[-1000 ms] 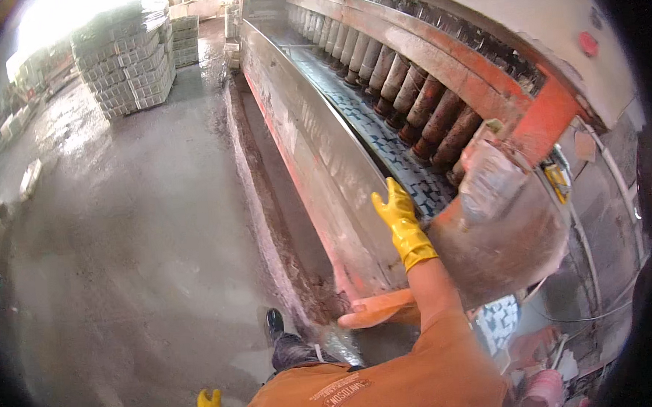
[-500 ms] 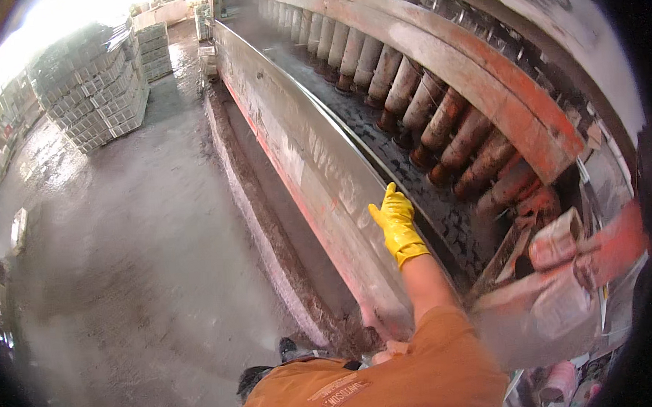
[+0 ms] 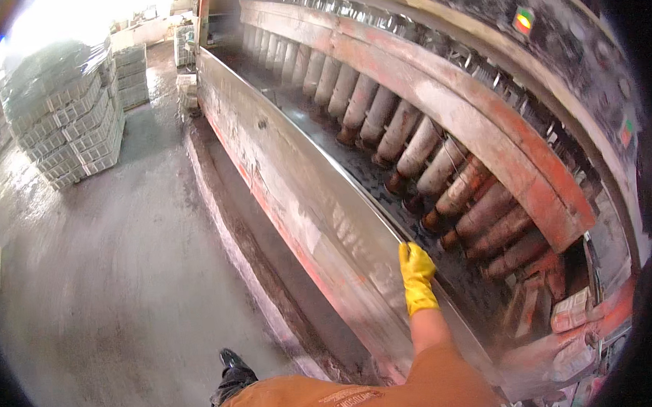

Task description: The person repeatedly lifts and places a long metal tray onto a roller conveyor, adjusting its position to align with white square tiles. The person also uses a metal bar to push tiles within a blue crate.

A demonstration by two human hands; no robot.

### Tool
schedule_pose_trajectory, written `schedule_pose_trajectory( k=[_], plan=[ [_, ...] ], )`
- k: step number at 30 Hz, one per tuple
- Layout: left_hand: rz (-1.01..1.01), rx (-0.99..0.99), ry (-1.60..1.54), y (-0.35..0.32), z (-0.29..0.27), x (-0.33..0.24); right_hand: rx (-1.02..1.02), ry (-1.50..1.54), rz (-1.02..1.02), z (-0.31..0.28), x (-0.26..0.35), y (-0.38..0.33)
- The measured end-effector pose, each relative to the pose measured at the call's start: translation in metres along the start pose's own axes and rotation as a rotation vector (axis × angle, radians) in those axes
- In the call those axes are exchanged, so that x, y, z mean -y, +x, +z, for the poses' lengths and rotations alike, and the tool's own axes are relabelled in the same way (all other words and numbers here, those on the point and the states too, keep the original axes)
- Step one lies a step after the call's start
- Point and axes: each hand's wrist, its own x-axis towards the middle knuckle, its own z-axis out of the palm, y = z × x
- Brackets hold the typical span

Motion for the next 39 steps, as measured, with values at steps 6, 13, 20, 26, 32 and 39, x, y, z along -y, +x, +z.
schedule_pose_trajectory(
  k=[6,13,20,26,32,39],
  plan=[
    [0.032,0.05,0.101,0.127,-0.098,-0.055,0.089,-0.169,0.183,-0.007,0.018,0.007],
    [0.284,-0.053,0.014,0.255,-0.204,-0.243,-0.239,-0.455,0.395,0.034,0.044,0.006],
    [0.507,-0.03,-0.461,0.313,-0.316,-0.451,-0.468,-0.396,0.22,0.093,0.194,0.09],
    [0.555,-0.124,-0.202,0.409,-0.406,-0.479,-0.288,-0.16,0.013,0.213,0.374,0.224],
    [0.142,-0.08,-0.107,0.467,-0.417,-0.431,-0.119,-0.071,-0.178,0.314,0.521,0.34],
    [-0.099,0.05,-0.051,0.503,-0.418,-0.464,-0.086,-0.095,-0.32,0.437,0.692,0.466]
  ],
)
